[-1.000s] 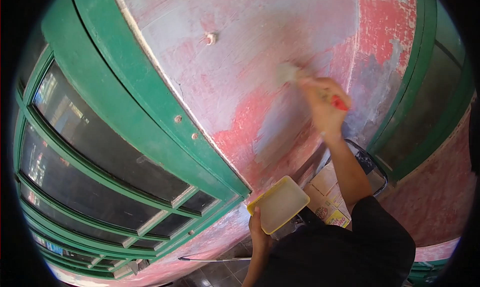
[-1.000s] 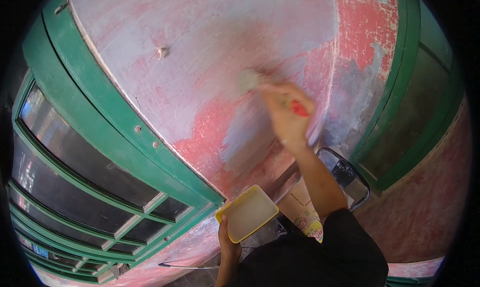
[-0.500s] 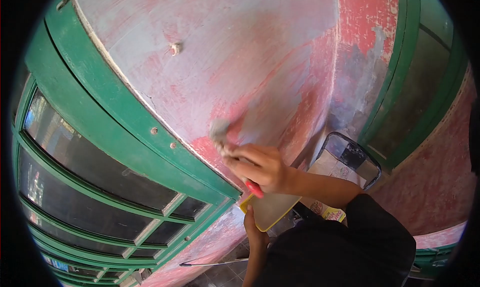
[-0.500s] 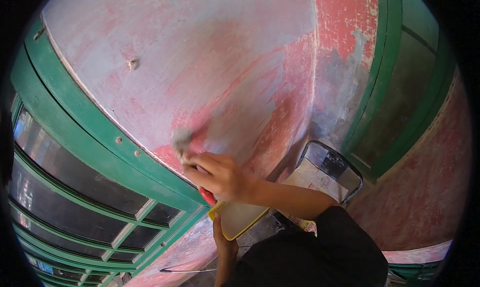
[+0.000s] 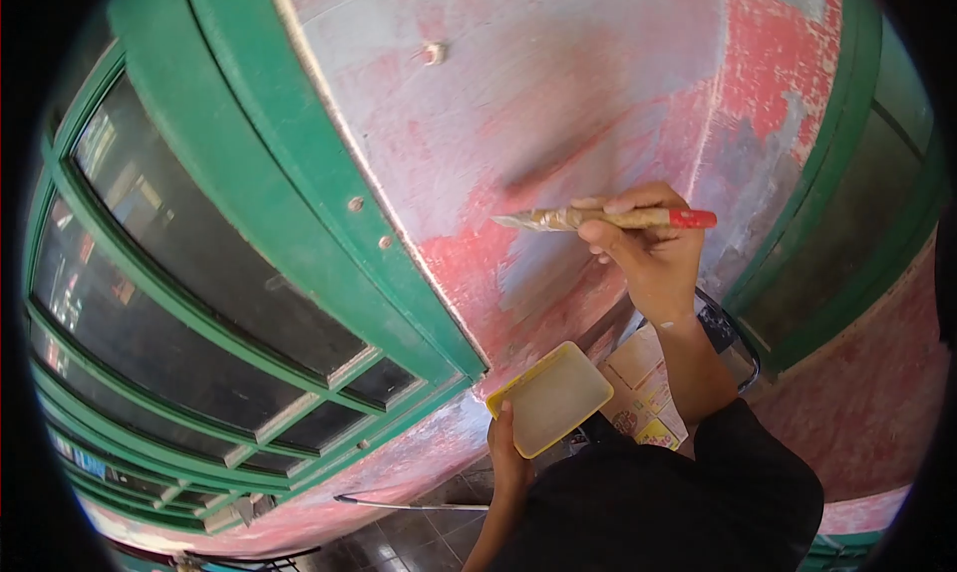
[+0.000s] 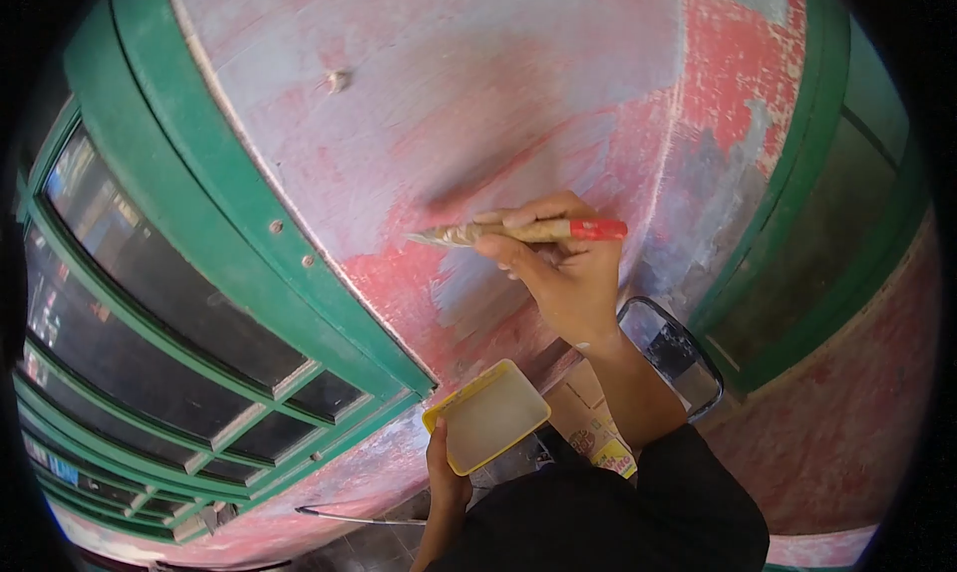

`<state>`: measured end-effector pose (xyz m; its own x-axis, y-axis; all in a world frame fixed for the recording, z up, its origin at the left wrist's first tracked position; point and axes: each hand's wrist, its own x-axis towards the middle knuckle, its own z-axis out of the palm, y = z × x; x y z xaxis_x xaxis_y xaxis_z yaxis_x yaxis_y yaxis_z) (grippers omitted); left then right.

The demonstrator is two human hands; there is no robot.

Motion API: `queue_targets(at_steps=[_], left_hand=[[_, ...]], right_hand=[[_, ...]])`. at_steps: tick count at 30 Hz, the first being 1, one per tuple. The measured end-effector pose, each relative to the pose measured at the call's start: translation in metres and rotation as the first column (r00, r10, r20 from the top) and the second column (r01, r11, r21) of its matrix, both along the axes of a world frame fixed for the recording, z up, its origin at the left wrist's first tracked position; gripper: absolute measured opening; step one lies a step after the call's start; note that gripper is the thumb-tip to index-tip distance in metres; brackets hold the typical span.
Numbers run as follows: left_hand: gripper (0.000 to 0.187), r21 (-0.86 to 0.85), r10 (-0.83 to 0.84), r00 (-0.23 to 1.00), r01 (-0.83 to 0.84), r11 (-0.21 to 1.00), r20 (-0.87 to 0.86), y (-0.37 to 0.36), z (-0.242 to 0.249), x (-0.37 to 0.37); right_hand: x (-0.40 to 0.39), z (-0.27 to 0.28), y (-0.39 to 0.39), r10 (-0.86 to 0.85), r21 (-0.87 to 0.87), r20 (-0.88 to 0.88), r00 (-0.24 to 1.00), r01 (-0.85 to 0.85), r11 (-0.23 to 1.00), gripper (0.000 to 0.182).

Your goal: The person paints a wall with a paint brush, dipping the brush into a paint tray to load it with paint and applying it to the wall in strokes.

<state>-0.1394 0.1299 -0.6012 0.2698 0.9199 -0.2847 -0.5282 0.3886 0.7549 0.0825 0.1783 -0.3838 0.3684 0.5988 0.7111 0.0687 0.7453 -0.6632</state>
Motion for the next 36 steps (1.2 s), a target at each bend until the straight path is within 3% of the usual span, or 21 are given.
queue_targets(at_steps=[3, 7, 12, 19, 31, 33, 34, 36], left_hand=[[0.051, -0.007, 0.022, 1.000, -0.022, 1.000, 0.000, -0.003, 0.009, -0.005], [0.053, 0.012, 0.043, 0.999, -0.042, 0.999, -0.026, -0.003, 0.010, -0.011], [0.055, 0.001, 0.079, 0.996, -0.079, 0.997, -0.029, -0.005, 0.013, -0.013], [0.056, -0.010, 0.073, 0.996, -0.073, 0.997, -0.050, -0.005, 0.015, -0.013], [0.056, -0.007, 0.066, 0.997, -0.066, 0.998, -0.032, 0.006, 0.019, -0.007], [0.056, -0.001, 0.071, 0.997, -0.071, 0.997, -0.023, 0.005, 0.023, -0.008], [0.056, 0.000, 0.085, 0.996, -0.085, 0.996, -0.018, 0.005, 0.023, -0.009], [0.056, 0.003, 0.099, 0.995, -0.099, 0.995, -0.015, 0.003, 0.023, -0.011]], right_hand=[[-0.004, -0.011, 0.012, 0.156, 0.113, 0.079, 0.985, -0.165, 0.980, 0.026], [0.005, -0.019, 0.025, 0.202, 0.057, 0.285, 0.937, -0.226, 0.972, 0.028], [0.003, -0.010, 0.047, 0.043, 0.147, 0.459, 0.887, -0.124, 0.981, 0.024], [-0.003, -0.032, 0.074, 0.188, 0.128, 0.340, 0.921, -0.243, 0.962, 0.025], [-0.005, -0.039, 0.077, -0.077, 0.201, 0.300, 0.951, 0.016, 0.979, 0.024], [0.004, -0.044, 0.070, -0.232, 0.193, 0.215, 0.949, 0.192, 0.962, 0.023], [0.008, -0.045, 0.066, -0.228, 0.195, 0.216, 0.949, 0.187, 0.963, 0.023], [0.012, -0.043, 0.052, -0.468, 0.215, 0.177, 0.866, 0.430, 0.877, 0.022]])
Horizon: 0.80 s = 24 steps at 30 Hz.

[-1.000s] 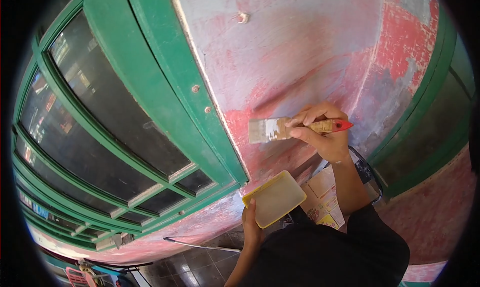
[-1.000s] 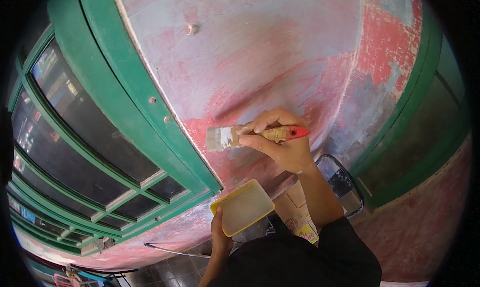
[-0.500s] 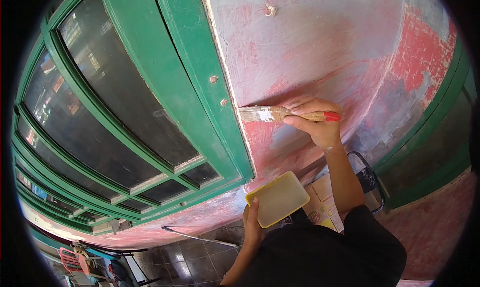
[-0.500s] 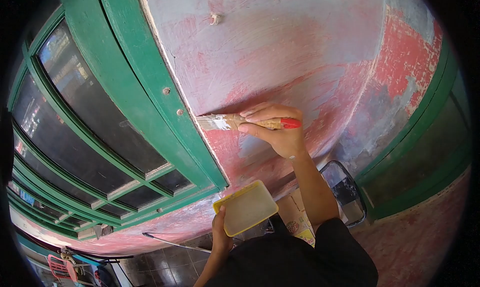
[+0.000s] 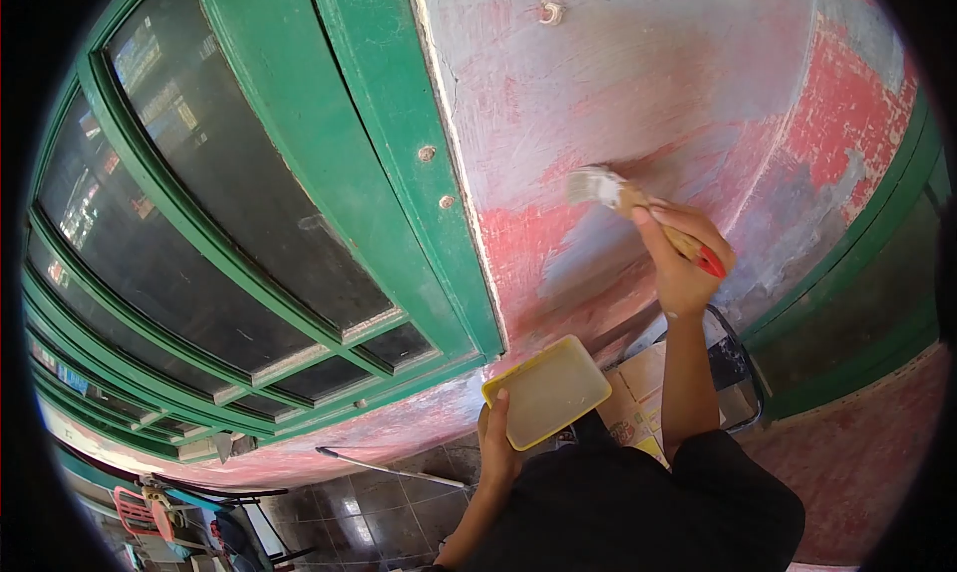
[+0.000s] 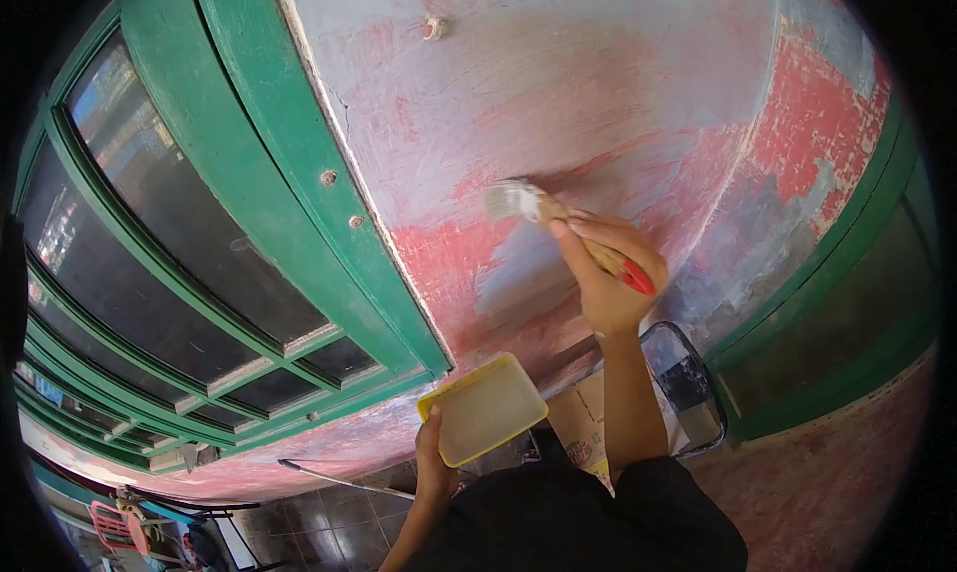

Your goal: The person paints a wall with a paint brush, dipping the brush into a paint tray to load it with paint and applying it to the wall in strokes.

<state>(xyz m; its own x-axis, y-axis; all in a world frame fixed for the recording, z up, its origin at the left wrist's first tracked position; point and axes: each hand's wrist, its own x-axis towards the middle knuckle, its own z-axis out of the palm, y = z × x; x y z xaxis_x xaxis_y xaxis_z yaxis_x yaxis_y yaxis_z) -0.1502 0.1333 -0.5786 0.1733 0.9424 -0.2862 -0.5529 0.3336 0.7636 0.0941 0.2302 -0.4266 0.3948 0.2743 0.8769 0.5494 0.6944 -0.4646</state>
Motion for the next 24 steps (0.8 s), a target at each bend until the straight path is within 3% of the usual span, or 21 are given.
queue_targets(at_steps=[4, 6, 10, 12, 13, 15, 16, 18, 22, 24], left_hand=[[0.056, 0.002, 0.006, 1.000, -0.006, 1.000, -0.003, -0.001, -0.005, -0.002], [0.056, -0.009, -0.018, 1.000, 0.018, 1.000, -0.007, -0.001, -0.007, -0.002], [0.055, -0.003, -0.029, 0.999, 0.029, 1.000, 0.034, 0.000, -0.009, -0.001], [0.056, -0.003, -0.042, 0.999, 0.042, 0.999, 0.012, -0.003, -0.012, -0.004], [0.056, -0.012, -0.037, 0.999, 0.037, 0.999, 0.007, -0.004, -0.015, -0.005], [0.056, -0.015, -0.031, 0.999, 0.032, 0.999, 0.007, -0.002, -0.016, -0.006], [0.056, -0.015, -0.037, 0.999, 0.037, 0.999, 0.014, -0.002, -0.016, -0.006], [0.056, -0.024, -0.053, 0.999, 0.054, 0.998, 0.010, -0.004, -0.018, -0.008], [0.055, 0.023, -0.070, 0.998, 0.070, 0.997, -0.012, -0.001, -0.018, -0.008], [0.055, 0.036, -0.059, 0.998, 0.059, 0.998, -0.007, -0.002, -0.015, -0.010]], right_hand=[[-0.022, 0.003, -0.027, 0.079, 0.021, -0.107, 0.991, -0.077, 0.997, 0.021], [-0.041, 0.005, -0.030, 0.289, -0.050, 0.010, 0.957, -0.288, 0.956, 0.019], [-0.031, 0.016, -0.005, 0.250, -0.038, 0.186, 0.950, -0.247, 0.968, 0.019], [-0.013, 0.017, 0.002, 0.064, -0.062, -0.176, 0.982, -0.076, 0.995, 0.020], [-0.009, 0.019, -0.002, 0.062, -0.054, -0.173, 0.983, -0.072, 0.996, 0.020], [-0.007, 0.027, -0.015, -0.115, 0.056, -0.127, 0.985, 0.123, 0.991, 0.020], [-0.014, 0.032, -0.019, -0.117, 0.060, -0.126, 0.985, 0.125, 0.990, 0.020], [-0.037, 0.037, -0.024, 0.210, 0.092, -0.024, 0.977, -0.207, 0.974, 0.018], [-0.042, 0.050, 0.001, 0.189, 0.070, 0.107, 0.976, -0.197, 0.978, 0.016], [-0.023, 0.051, 0.007, 0.066, -0.036, -0.105, 0.992, -0.070, 0.997, 0.013]])
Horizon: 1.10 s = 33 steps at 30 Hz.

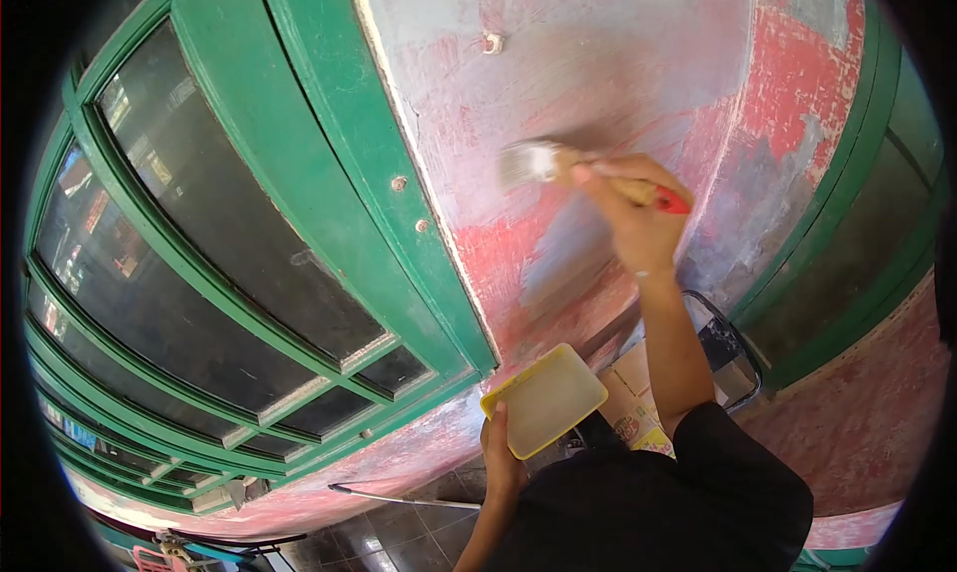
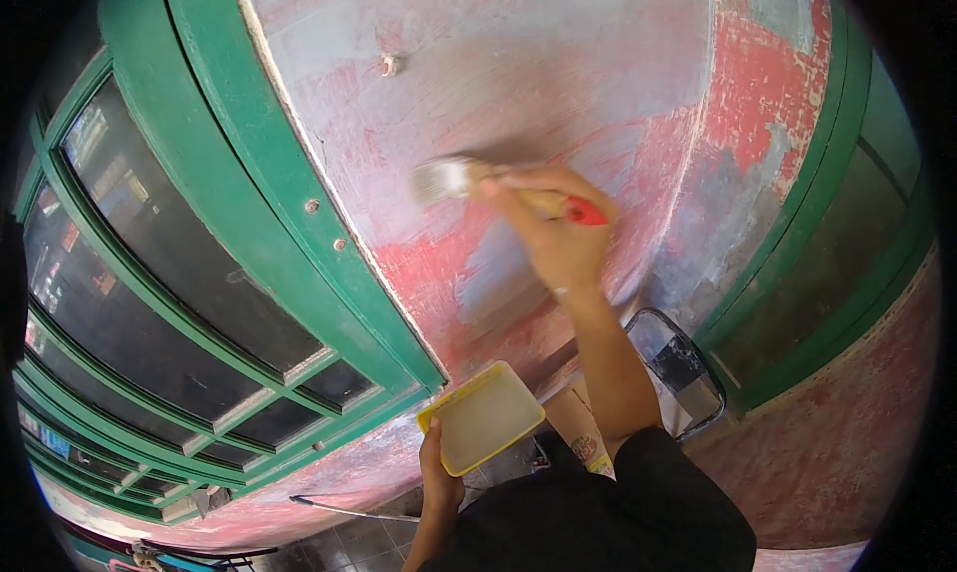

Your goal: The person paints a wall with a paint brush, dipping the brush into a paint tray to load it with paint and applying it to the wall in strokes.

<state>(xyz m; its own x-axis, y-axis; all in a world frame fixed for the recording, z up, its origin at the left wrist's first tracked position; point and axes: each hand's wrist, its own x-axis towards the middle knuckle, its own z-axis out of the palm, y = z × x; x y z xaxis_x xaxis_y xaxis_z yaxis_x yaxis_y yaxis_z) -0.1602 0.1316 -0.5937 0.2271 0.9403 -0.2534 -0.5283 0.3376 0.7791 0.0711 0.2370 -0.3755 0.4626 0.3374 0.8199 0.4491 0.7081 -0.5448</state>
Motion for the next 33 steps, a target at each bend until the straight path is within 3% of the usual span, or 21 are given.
queue_targets(at_steps=[1, 3, 4, 7, 11, 13, 17, 19, 23, 25, 26, 28, 29, 31, 33], left_hand=[[0.055, -0.005, 0.003, 1.000, -0.003, 1.000, 0.003, 0.000, 0.001, -0.001], [0.054, -0.010, 0.009, 1.000, -0.009, 1.000, 0.008, -0.001, 0.000, -0.004], [0.053, -0.024, 0.011, 1.000, -0.011, 1.000, 0.001, -0.001, -0.002, -0.005], [0.053, -0.040, -0.001, 1.000, 0.001, 0.999, -0.012, 0.001, -0.004, -0.008], [0.055, -0.018, -0.014, 1.000, 0.014, 1.000, -0.013, 0.004, -0.005, -0.009], [0.055, -0.018, -0.015, 1.000, 0.015, 1.000, -0.005, 0.002, -0.004, -0.014], [0.054, -0.030, -0.011, 1.000, 0.011, 0.999, 0.007, 0.001, -0.002, -0.017], [0.054, -0.013, -0.016, 1.000, 0.016, 1.000, 0.006, 0.003, -0.004, -0.018], [0.053, 0.000, -0.019, 1.000, 0.019, 1.000, 0.005, 0.002, 0.000, -0.018], [0.053, -0.002, -0.015, 1.000, 0.015, 1.000, 0.015, -0.002, 0.003, -0.020], [0.052, -0.008, -0.008, 0.999, 0.008, 1.000, 0.035, -0.001, 0.005, -0.019], [0.051, 0.004, -0.015, 0.999, 0.015, 1.000, 0.037, -0.002, 0.009, -0.017], [0.050, 0.010, -0.014, 0.999, 0.014, 1.000, 0.045, -0.001, 0.010, -0.016], [0.050, 0.014, -0.026, 0.999, 0.025, 1.000, 0.048, 0.003, 0.006, -0.015], [0.049, 0.006, -0.041, 0.998, 0.040, 0.999, 0.048, 0.003, 0.005, -0.014]], right_hand=[[0.007, 0.001, -0.004, 0.002, 0.006, 0.003, 1.000, -0.002, 1.000, 0.013], [0.015, 0.009, -0.013, -0.251, 0.111, -0.041, 0.967, 0.254, 0.961, 0.012], [0.010, 0.014, -0.018, -0.250, 0.113, -0.040, 0.967, 0.253, 0.961, 0.012], [-0.017, 0.023, -0.022, 0.046, 0.186, 0.082, 0.996, -0.060, 0.981, 0.015], [-0.023, 0.038, -0.001, 0.051, 0.222, 0.264, 0.963, -0.112, 0.969, 0.016], [-0.007, 0.038, 0.001, -0.059, 0.093, 0.031, 0.998, 0.056, 0.994, 0.017], [-0.009, 0.048, -0.019, -0.184, 0.186, -0.079, 0.980, 0.196, 0.963, 0.017], [-0.030, 0.055, -0.023, 0.098, 0.242, 0.075, 0.992, -0.113, 0.964, 0.014], [-0.026, 0.060, 0.004, 0.072, 0.206, 0.183, 0.980, -0.109, 0.972, 0.013], [-0.003, 0.059, 0.006, -0.050, 0.078, -0.097, 0.994, 0.058, 0.995, 0.012], [0.004, 0.060, 0.002, -0.056, 0.092, -0.100, 0.993, 0.065, 0.994, 0.012], [0.010, 0.063, -0.009, -0.050, 0.178, -0.275, 0.960, 0.102, 0.979, 0.011], [0.006, 0.063, -0.012, -0.053, 0.184, -0.277, 0.959, 0.107, 0.977, 0.011], [-0.019, 0.067, -0.019, 0.104, 0.242, -0.115, 0.988, -0.074, 0.967, 0.014], [-0.041, 0.071, -0.004, 0.146, 0.252, -0.044, 0.988, -0.131, 0.959, 0.015]])
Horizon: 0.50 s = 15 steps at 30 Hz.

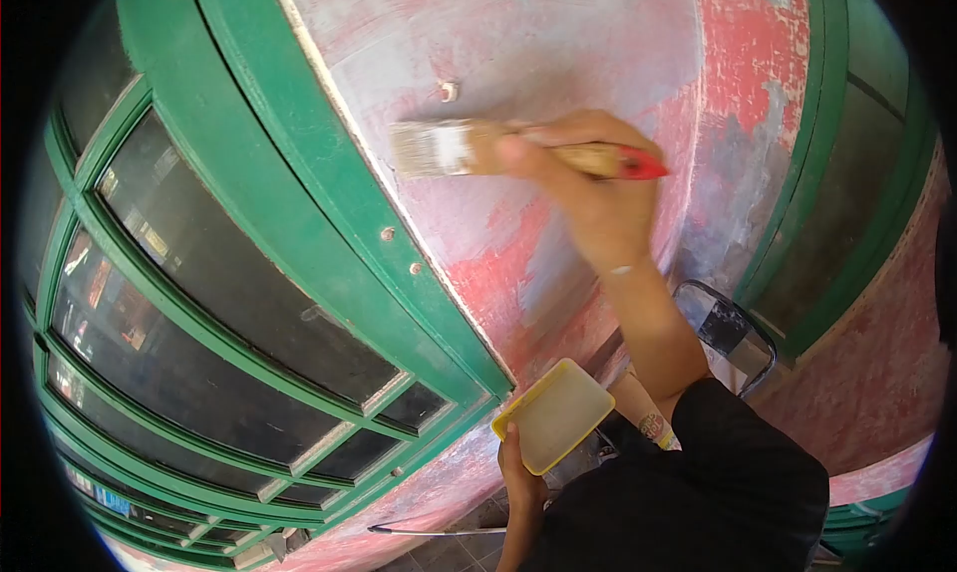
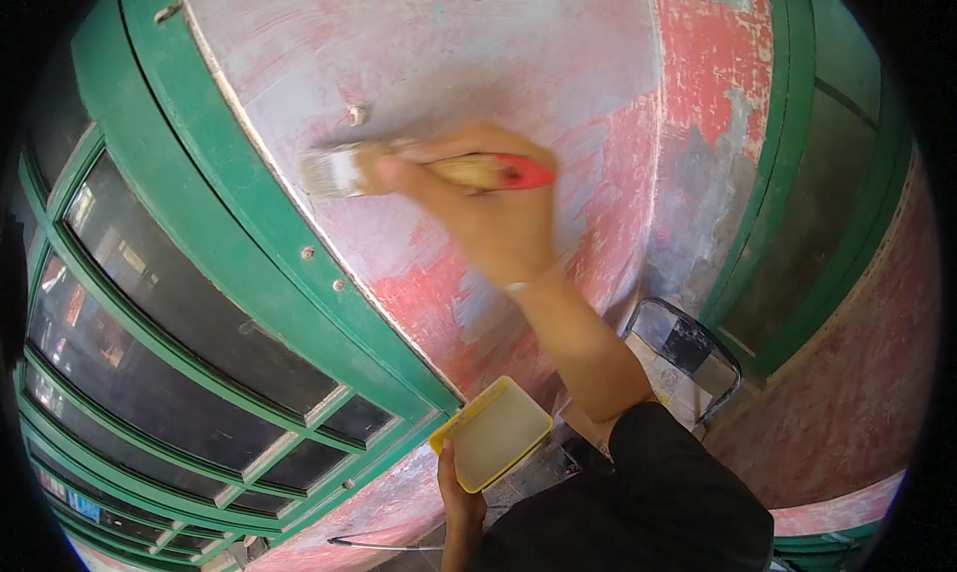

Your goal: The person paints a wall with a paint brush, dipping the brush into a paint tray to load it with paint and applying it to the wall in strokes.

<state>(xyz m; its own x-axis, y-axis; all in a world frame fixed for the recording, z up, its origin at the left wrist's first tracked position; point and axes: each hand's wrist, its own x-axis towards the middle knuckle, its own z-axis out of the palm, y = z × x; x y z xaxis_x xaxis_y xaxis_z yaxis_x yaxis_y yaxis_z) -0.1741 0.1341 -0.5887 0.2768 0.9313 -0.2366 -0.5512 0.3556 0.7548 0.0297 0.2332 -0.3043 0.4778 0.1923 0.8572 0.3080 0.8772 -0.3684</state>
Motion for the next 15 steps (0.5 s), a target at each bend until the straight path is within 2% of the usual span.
queue_targets(at_steps=[1, 2, 4, 5, 7, 11, 13, 14, 15], left_hand=[[0.049, -0.005, -0.002, 1.000, 0.002, 1.000, -0.003, 0.000, 0.001, 0.001], [0.049, -0.007, -0.003, 1.000, 0.003, 1.000, -0.006, 0.000, 0.002, 0.001], [0.049, -0.010, -0.005, 1.000, 0.005, 1.000, -0.010, -0.002, 0.003, 0.000], [0.049, -0.015, 0.000, 1.000, 0.000, 1.000, -0.013, -0.002, 0.003, -0.001], [0.049, -0.015, 0.003, 1.000, -0.003, 1.000, -0.015, -0.003, -0.001, -0.004], [0.050, -0.016, -0.010, 1.000, 0.010, 1.000, -0.003, -0.002, -0.001, -0.004], [0.050, -0.029, -0.002, 1.000, 0.002, 1.000, -0.011, 0.001, -0.005, -0.002], [0.050, -0.037, 0.010, 1.000, -0.010, 0.999, -0.013, 0.001, -0.007, -0.001], [0.050, -0.039, 0.001, 1.000, -0.001, 0.999, -0.014, 0.001, -0.005, 0.001]], right_hand=[[-0.004, -0.001, 0.004, 0.050, 0.019, 0.077, 0.996, -0.051, 0.999, 0.016], [0.001, -0.002, 0.007, 0.043, 0.019, 0.074, 0.996, -0.045, 0.999, 0.016], [0.014, -0.003, 0.015, -0.042, -0.141, -0.133, 0.990, 0.023, 0.990, 0.017], [0.022, -0.005, 0.013, -0.037, -0.136, -0.129, 0.991, 0.019, 0.991, 0.017], [0.041, -0.011, 0.003, -0.231, -0.117, -0.279, 0.932, 0.205, 0.972, 0.018], [0.021, -0.014, -0.028, -0.236, -0.054, -0.287, 0.928, 0.231, 0.972, 0.014], [-0.013, -0.006, -0.033, -0.064, -0.002, -0.169, 0.983, 0.064, 0.998, 0.014], [-0.024, -0.004, -0.024, -0.074, -0.009, -0.173, 0.982, 0.074, 0.997, 0.014], [-0.034, -0.001, -0.010, 0.073, 0.032, -0.222, 0.972, -0.068, 0.997, 0.013]])
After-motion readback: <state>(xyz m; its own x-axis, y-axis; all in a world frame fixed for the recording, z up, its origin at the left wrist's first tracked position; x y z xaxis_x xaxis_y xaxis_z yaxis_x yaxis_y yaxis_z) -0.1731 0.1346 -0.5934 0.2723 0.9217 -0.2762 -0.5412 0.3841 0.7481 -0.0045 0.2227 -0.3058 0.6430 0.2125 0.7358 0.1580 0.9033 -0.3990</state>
